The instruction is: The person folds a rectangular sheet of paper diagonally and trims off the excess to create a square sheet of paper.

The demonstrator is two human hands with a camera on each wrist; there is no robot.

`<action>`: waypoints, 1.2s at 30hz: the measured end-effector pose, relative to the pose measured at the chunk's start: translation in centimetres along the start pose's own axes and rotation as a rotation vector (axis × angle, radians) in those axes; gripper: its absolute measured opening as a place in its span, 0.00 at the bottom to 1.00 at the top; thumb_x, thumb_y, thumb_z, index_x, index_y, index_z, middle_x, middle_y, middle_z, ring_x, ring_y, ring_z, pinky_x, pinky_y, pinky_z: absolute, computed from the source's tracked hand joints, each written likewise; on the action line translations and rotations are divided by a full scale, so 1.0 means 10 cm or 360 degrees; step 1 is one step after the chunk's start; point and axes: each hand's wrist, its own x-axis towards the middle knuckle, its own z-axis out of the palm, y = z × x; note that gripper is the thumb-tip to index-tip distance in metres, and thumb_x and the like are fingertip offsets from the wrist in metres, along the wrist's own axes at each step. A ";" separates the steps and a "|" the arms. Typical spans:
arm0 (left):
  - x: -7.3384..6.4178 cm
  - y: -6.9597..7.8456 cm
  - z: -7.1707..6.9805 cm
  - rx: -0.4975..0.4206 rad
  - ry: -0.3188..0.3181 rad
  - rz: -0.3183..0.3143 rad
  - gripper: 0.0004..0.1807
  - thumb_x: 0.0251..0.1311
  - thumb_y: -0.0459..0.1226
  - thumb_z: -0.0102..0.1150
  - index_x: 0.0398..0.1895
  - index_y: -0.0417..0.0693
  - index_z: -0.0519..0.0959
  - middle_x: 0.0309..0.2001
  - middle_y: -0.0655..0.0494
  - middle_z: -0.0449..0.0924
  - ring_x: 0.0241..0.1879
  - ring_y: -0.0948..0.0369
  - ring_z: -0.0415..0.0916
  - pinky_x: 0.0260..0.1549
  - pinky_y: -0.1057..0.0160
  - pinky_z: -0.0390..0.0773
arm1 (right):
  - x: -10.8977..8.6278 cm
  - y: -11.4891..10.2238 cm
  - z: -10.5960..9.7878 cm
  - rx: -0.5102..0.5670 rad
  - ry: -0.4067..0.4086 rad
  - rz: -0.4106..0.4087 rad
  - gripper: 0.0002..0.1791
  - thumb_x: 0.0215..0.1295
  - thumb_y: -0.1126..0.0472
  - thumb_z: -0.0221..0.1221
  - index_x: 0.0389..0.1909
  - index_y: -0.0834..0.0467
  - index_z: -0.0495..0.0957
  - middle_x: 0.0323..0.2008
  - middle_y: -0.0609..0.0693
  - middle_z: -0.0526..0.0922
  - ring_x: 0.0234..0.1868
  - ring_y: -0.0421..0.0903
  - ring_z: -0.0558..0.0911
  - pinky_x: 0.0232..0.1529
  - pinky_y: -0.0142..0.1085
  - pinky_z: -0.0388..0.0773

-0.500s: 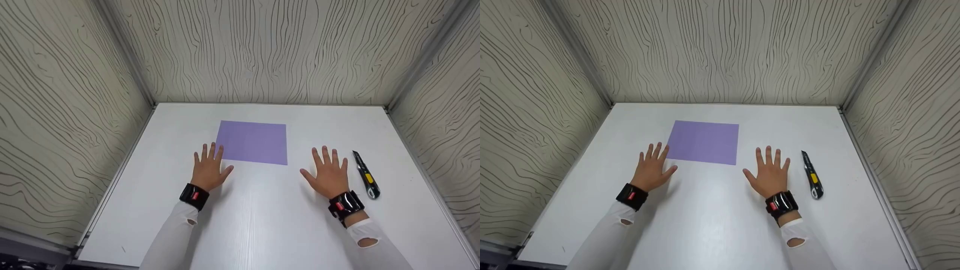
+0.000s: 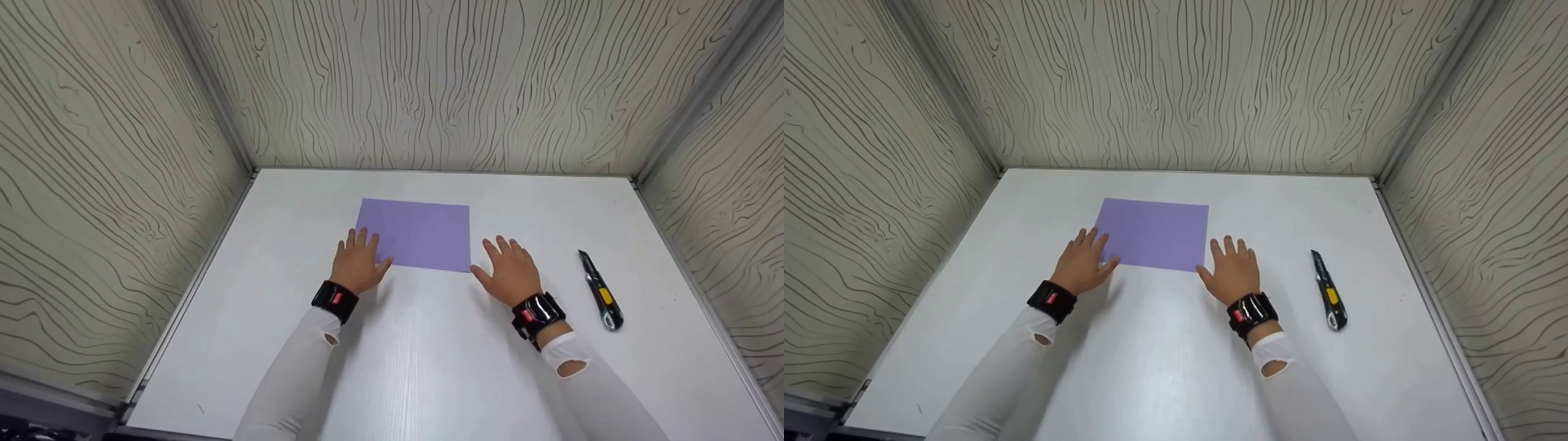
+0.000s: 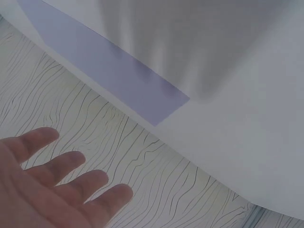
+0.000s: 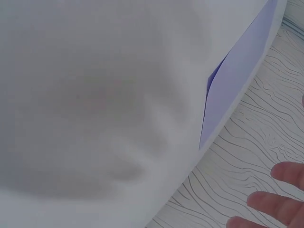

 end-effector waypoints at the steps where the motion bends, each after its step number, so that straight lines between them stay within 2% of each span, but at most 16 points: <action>1: 0.03 0.01 0.01 -0.0008 -0.0002 0.0002 0.38 0.78 0.58 0.54 0.77 0.39 0.73 0.78 0.32 0.69 0.79 0.32 0.65 0.74 0.32 0.70 | 0.03 -0.02 0.03 0.0016 -0.0014 -0.0007 0.37 0.76 0.44 0.64 0.75 0.65 0.74 0.73 0.74 0.74 0.74 0.76 0.72 0.75 0.68 0.69; 8: 0.22 0.08 0.15 -0.0051 0.0029 0.0013 0.32 0.75 0.52 0.62 0.71 0.38 0.77 0.73 0.32 0.75 0.74 0.32 0.70 0.69 0.34 0.77 | 0.19 -0.10 0.25 0.0077 -0.0115 -0.0118 0.30 0.77 0.48 0.64 0.70 0.64 0.79 0.69 0.72 0.78 0.71 0.74 0.77 0.71 0.64 0.76; 14: 0.42 0.15 0.23 -0.0086 -0.0104 -0.0062 0.31 0.75 0.51 0.62 0.73 0.42 0.77 0.74 0.35 0.74 0.73 0.36 0.71 0.68 0.35 0.77 | 0.31 -0.26 0.34 0.0152 -0.0206 -0.0253 0.23 0.80 0.55 0.61 0.65 0.67 0.82 0.68 0.72 0.80 0.70 0.71 0.78 0.71 0.62 0.77; 18: 0.54 0.16 0.36 -0.0113 -0.0227 -0.0135 0.33 0.77 0.53 0.59 0.77 0.47 0.73 0.75 0.36 0.72 0.74 0.36 0.70 0.68 0.35 0.77 | 0.37 -0.36 0.40 0.0171 -0.0272 -0.0336 0.21 0.81 0.57 0.60 0.64 0.67 0.82 0.67 0.71 0.80 0.70 0.70 0.79 0.72 0.60 0.76; 21: 0.61 0.16 0.47 -0.0128 -0.0259 -0.0181 0.33 0.76 0.53 0.60 0.77 0.49 0.73 0.74 0.36 0.72 0.72 0.36 0.71 0.65 0.35 0.79 | 0.40 -0.40 0.43 0.0184 -0.0310 -0.0385 0.20 0.81 0.59 0.60 0.63 0.68 0.83 0.66 0.71 0.81 0.69 0.69 0.80 0.73 0.60 0.76; 25: 0.61 0.19 0.60 -0.0134 -0.0267 -0.0214 0.33 0.74 0.53 0.63 0.76 0.48 0.75 0.72 0.34 0.74 0.69 0.35 0.73 0.61 0.34 0.81 | 0.38 -0.43 0.47 0.0202 -0.0365 -0.0397 0.19 0.81 0.60 0.58 0.61 0.69 0.84 0.64 0.71 0.82 0.68 0.69 0.81 0.72 0.60 0.77; 29: 0.58 0.21 0.68 -0.0053 -0.0277 -0.0230 0.33 0.75 0.54 0.62 0.76 0.48 0.75 0.71 0.36 0.75 0.69 0.36 0.73 0.62 0.35 0.80 | 0.33 -0.45 0.50 0.0196 -0.0418 -0.0378 0.19 0.83 0.59 0.57 0.61 0.68 0.84 0.64 0.70 0.83 0.68 0.68 0.81 0.72 0.59 0.77; 32: 0.56 0.21 0.71 -0.0012 -0.0238 -0.0212 0.32 0.75 0.54 0.61 0.74 0.48 0.76 0.70 0.37 0.76 0.68 0.37 0.73 0.62 0.35 0.80 | 0.29 -0.47 0.48 0.0187 -0.0416 -0.0368 0.19 0.83 0.59 0.57 0.62 0.68 0.84 0.63 0.69 0.84 0.67 0.68 0.81 0.72 0.59 0.77; 36: 0.53 0.21 0.70 -0.0033 -0.0230 -0.0170 0.30 0.74 0.54 0.61 0.71 0.47 0.78 0.67 0.37 0.78 0.67 0.38 0.73 0.61 0.35 0.80 | 0.23 -0.52 0.43 0.0202 -0.0390 -0.0383 0.16 0.82 0.61 0.58 0.57 0.68 0.86 0.56 0.68 0.86 0.60 0.68 0.84 0.65 0.60 0.81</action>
